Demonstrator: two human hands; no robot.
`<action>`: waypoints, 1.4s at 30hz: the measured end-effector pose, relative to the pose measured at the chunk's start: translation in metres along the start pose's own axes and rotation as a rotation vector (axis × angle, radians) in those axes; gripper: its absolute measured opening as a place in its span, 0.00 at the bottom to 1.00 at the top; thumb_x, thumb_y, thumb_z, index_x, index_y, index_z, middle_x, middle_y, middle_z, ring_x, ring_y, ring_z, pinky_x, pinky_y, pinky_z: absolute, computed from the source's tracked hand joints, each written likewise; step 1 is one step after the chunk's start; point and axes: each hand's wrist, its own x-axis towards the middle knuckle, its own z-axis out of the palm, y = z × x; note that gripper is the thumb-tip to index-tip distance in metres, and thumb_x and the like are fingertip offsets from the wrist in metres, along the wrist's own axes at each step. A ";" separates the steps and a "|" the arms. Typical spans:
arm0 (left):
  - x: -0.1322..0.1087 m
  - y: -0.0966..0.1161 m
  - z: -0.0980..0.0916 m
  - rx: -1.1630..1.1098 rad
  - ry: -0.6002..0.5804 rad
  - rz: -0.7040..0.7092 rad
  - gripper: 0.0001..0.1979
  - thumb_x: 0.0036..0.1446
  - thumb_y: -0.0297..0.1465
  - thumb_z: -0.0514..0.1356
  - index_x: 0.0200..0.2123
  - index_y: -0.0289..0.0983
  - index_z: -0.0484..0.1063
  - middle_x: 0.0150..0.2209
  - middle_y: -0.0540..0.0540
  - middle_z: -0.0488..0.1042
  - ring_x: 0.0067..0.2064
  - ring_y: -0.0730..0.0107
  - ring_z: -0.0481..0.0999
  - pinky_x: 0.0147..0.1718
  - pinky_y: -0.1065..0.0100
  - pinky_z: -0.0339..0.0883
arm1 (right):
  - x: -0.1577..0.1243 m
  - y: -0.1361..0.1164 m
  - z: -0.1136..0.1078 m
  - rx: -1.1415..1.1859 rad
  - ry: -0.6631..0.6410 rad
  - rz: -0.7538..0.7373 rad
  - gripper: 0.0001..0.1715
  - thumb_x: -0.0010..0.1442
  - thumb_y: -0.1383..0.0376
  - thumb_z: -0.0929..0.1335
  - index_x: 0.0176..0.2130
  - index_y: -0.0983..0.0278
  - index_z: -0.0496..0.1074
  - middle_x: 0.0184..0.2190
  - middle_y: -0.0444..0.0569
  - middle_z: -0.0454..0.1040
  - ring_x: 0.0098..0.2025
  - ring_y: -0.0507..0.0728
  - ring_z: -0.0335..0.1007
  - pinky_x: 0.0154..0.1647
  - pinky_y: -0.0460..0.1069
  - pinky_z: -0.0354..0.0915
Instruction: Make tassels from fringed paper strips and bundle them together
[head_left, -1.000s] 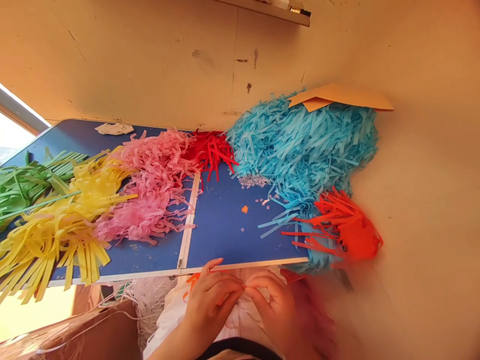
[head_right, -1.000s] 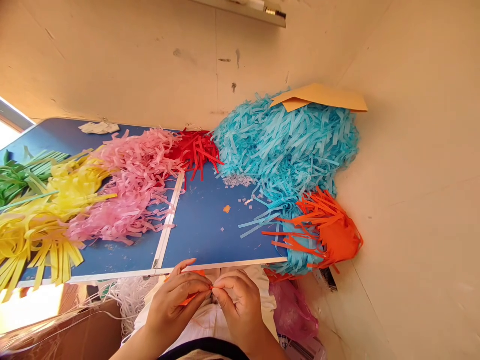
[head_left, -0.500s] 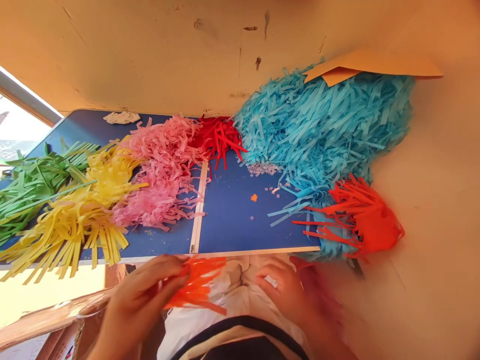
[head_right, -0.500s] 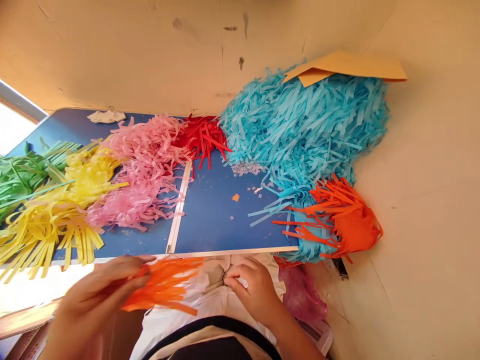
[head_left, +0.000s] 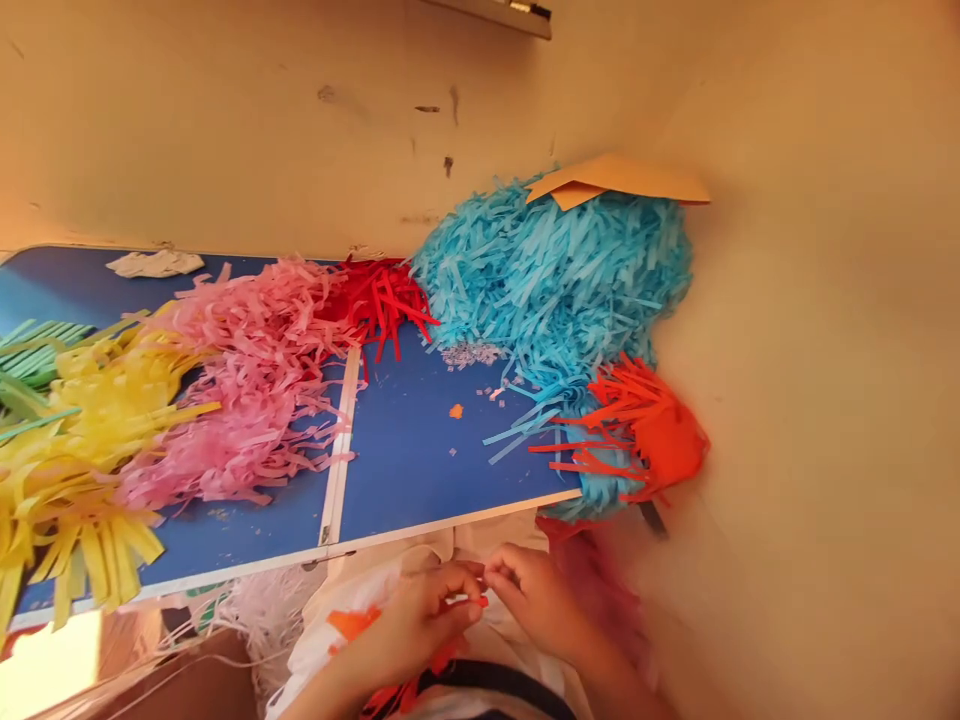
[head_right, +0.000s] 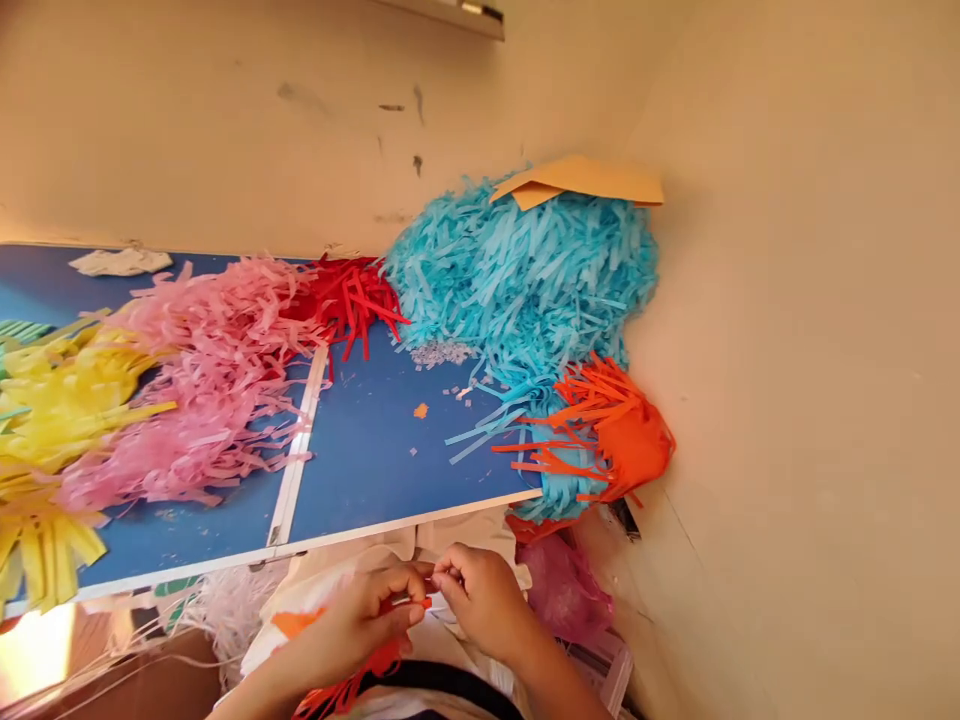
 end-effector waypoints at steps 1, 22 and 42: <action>0.004 -0.002 0.001 -0.006 0.028 -0.005 0.08 0.61 0.35 0.59 0.31 0.40 0.75 0.40 0.47 0.79 0.45 0.66 0.78 0.48 0.65 0.70 | -0.002 0.005 -0.003 -0.061 -0.001 0.001 0.07 0.59 0.69 0.67 0.35 0.60 0.76 0.29 0.43 0.77 0.30 0.53 0.71 0.30 0.45 0.59; -0.005 0.016 -0.043 0.237 0.055 -0.132 0.12 0.62 0.36 0.57 0.35 0.41 0.80 0.34 0.48 0.81 0.34 0.68 0.78 0.34 0.73 0.67 | -0.015 0.043 0.008 -0.367 -0.109 0.067 0.10 0.58 0.75 0.68 0.30 0.63 0.76 0.34 0.46 0.75 0.40 0.55 0.69 0.40 0.47 0.58; 0.009 -0.005 -0.003 0.098 0.130 -0.171 0.19 0.64 0.45 0.49 0.28 0.40 0.67 0.27 0.49 0.73 0.30 0.65 0.72 0.31 0.69 0.64 | -0.031 0.012 -0.093 1.447 0.579 -0.168 0.19 0.46 0.64 0.80 0.39 0.52 0.79 0.31 0.40 0.81 0.26 0.50 0.73 0.22 0.44 0.67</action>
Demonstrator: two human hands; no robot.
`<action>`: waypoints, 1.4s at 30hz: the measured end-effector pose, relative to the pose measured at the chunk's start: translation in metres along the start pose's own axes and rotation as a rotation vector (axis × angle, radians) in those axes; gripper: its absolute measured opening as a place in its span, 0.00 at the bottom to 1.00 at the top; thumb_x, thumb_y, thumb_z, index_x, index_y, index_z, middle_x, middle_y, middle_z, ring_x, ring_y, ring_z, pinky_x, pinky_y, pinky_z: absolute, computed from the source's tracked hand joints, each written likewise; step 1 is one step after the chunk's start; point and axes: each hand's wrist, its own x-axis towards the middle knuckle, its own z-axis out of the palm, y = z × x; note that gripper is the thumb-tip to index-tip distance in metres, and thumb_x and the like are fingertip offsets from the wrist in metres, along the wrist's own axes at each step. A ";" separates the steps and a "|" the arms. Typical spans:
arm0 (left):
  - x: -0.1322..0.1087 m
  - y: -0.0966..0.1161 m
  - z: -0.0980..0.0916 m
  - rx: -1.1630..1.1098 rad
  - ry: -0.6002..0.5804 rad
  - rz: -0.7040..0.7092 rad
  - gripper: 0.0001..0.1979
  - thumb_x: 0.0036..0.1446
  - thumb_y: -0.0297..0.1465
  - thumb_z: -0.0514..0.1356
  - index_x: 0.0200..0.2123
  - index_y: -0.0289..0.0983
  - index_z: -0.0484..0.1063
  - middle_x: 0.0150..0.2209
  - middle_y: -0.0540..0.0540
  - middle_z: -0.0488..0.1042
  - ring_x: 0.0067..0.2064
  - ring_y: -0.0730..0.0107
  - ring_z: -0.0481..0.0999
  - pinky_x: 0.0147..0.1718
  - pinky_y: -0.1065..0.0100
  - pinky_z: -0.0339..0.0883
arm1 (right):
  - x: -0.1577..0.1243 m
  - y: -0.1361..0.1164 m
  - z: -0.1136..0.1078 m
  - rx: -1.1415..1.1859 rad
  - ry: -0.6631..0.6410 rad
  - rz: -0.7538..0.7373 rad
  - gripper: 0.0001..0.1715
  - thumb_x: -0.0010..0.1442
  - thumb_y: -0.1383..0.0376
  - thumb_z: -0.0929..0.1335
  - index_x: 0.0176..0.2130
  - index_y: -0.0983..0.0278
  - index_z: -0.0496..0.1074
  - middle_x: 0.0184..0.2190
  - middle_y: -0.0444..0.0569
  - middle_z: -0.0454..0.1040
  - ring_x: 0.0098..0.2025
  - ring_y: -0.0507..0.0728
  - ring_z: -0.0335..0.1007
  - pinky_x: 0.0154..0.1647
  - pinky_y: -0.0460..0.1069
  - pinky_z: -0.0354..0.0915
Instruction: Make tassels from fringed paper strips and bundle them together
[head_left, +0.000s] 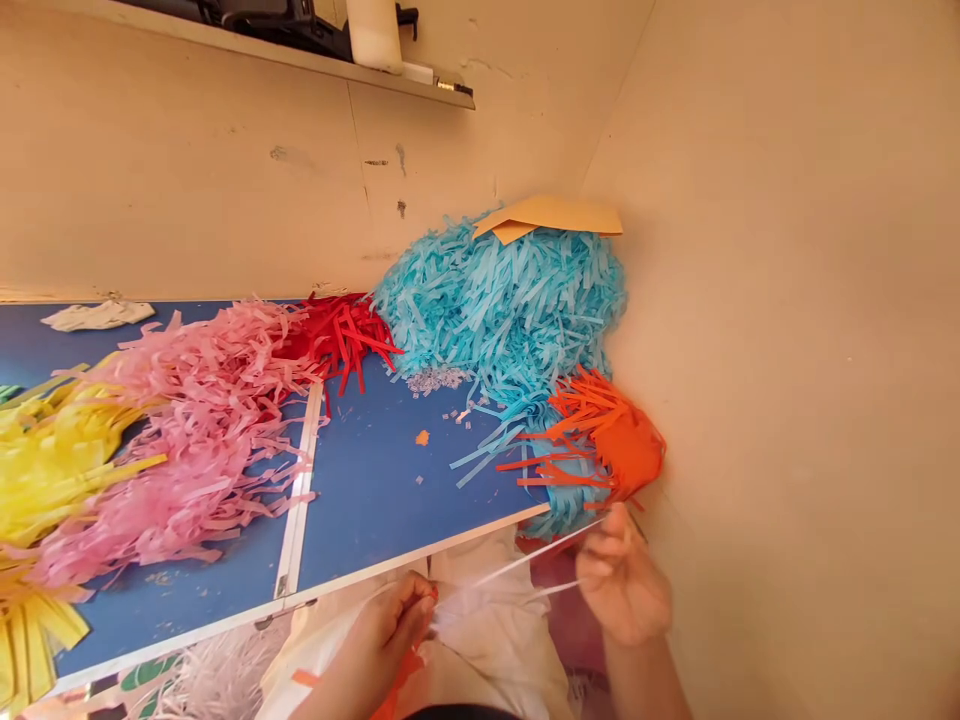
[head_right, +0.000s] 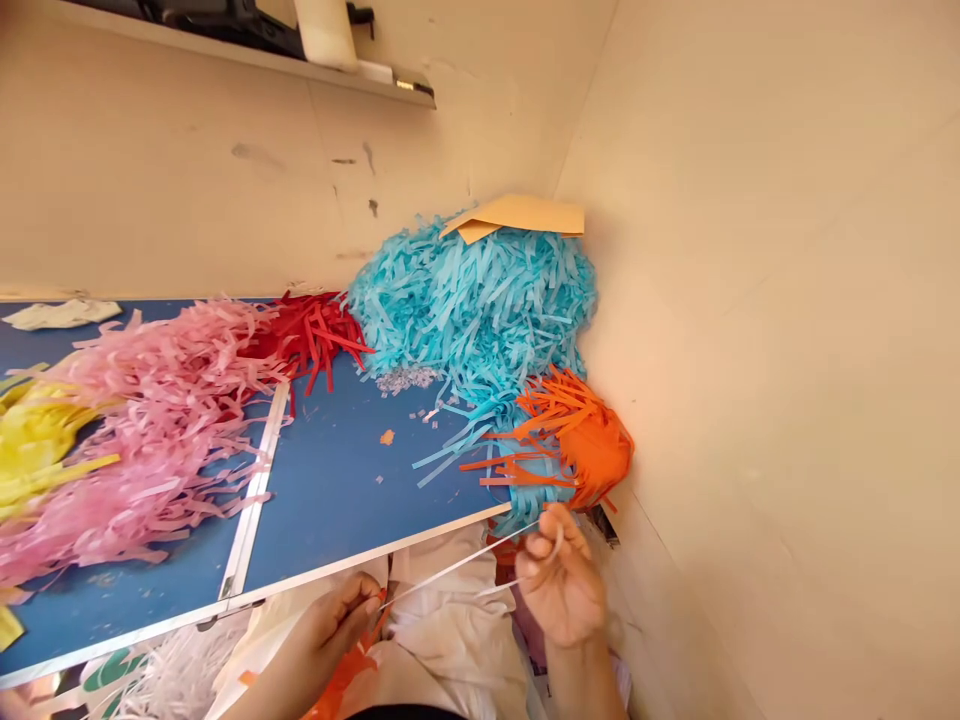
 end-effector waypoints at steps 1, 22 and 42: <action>-0.001 -0.006 -0.003 0.032 0.019 -0.011 0.18 0.63 0.45 0.49 0.28 0.41 0.68 0.27 0.48 0.74 0.30 0.64 0.73 0.32 0.68 0.65 | 0.003 -0.014 -0.004 0.009 0.014 -0.070 0.21 0.45 0.65 0.80 0.40 0.51 0.78 0.31 0.38 0.81 0.26 0.48 0.72 0.22 0.42 0.66; -0.025 0.031 -0.025 -0.094 0.170 0.197 0.15 0.59 0.43 0.59 0.32 0.40 0.80 0.39 0.42 0.80 0.41 0.61 0.78 0.40 0.68 0.72 | -0.018 -0.006 0.035 -0.799 0.119 -0.298 0.15 0.57 0.53 0.74 0.32 0.64 0.80 0.18 0.41 0.66 0.20 0.48 0.58 0.20 0.43 0.58; 0.020 0.071 -0.036 -1.367 -0.018 -0.192 0.16 0.42 0.34 0.75 0.27 0.34 0.73 0.22 0.48 0.77 0.23 0.75 0.73 0.26 0.74 0.66 | 0.002 0.063 0.112 -1.245 -0.443 -0.232 0.17 0.66 0.57 0.66 0.31 0.60 0.80 0.20 0.43 0.70 0.25 0.53 0.63 0.28 0.47 0.58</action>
